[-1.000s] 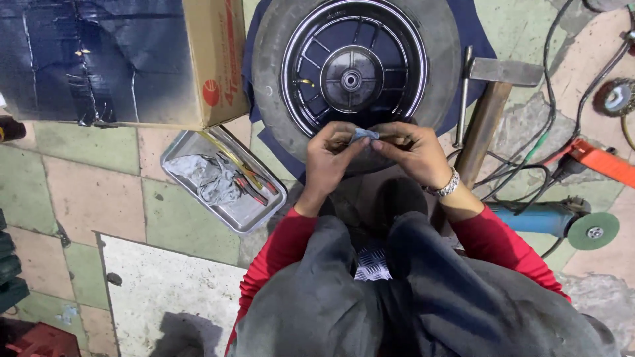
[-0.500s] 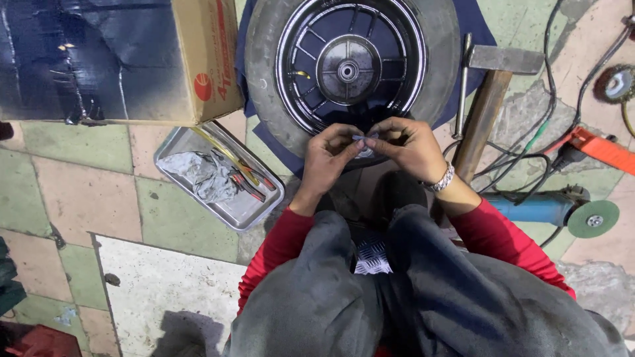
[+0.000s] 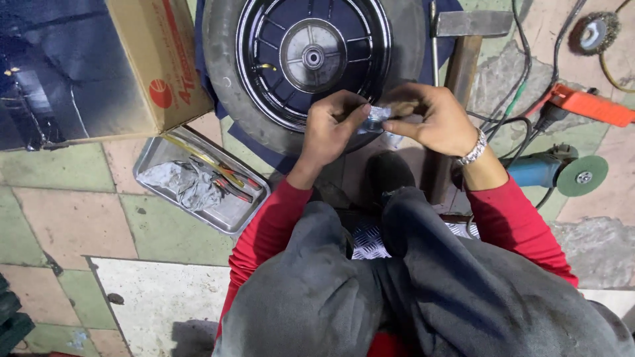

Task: Installing and seating components into a motorcycle wheel hub using a hammer and a metal rod

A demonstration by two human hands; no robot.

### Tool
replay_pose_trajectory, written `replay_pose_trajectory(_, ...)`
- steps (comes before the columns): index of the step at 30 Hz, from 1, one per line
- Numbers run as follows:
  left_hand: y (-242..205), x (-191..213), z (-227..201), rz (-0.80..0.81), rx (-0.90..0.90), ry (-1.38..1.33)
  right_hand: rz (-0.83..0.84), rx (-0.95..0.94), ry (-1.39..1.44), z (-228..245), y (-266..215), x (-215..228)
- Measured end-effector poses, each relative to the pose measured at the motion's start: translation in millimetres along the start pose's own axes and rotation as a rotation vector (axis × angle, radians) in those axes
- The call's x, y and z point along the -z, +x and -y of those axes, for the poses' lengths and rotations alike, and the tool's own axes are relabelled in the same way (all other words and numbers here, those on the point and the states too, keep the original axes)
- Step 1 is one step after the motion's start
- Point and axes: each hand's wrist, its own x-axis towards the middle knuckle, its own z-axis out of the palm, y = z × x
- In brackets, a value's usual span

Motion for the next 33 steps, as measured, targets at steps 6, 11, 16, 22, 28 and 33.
replay_pose_trajectory(6,-6,-2,17,-0.013,0.056,0.025,0.031,-0.281,-0.886,-120,-20,-45)
replay_pose_trajectory(11,-4,0,28,-0.016,0.107,-0.053,-0.296,-0.155,-0.63,-168,-13,-27)
replay_pose_trajectory(16,2,5,13,0.01,0.109,-0.064,-0.698,0.269,-0.587,-93,44,65)
replay_pose_trajectory(22,8,7,-13,-0.002,0.063,-0.164,-0.119,0.244,-0.301,6,29,17)
replay_pose_trajectory(28,2,13,-20,-0.124,-0.056,0.021,-0.091,0.261,-0.162,-21,25,-29)
replay_pose_trajectory(33,0,12,-32,-0.054,-0.089,0.165,-0.098,0.384,-0.185,-25,24,-27)
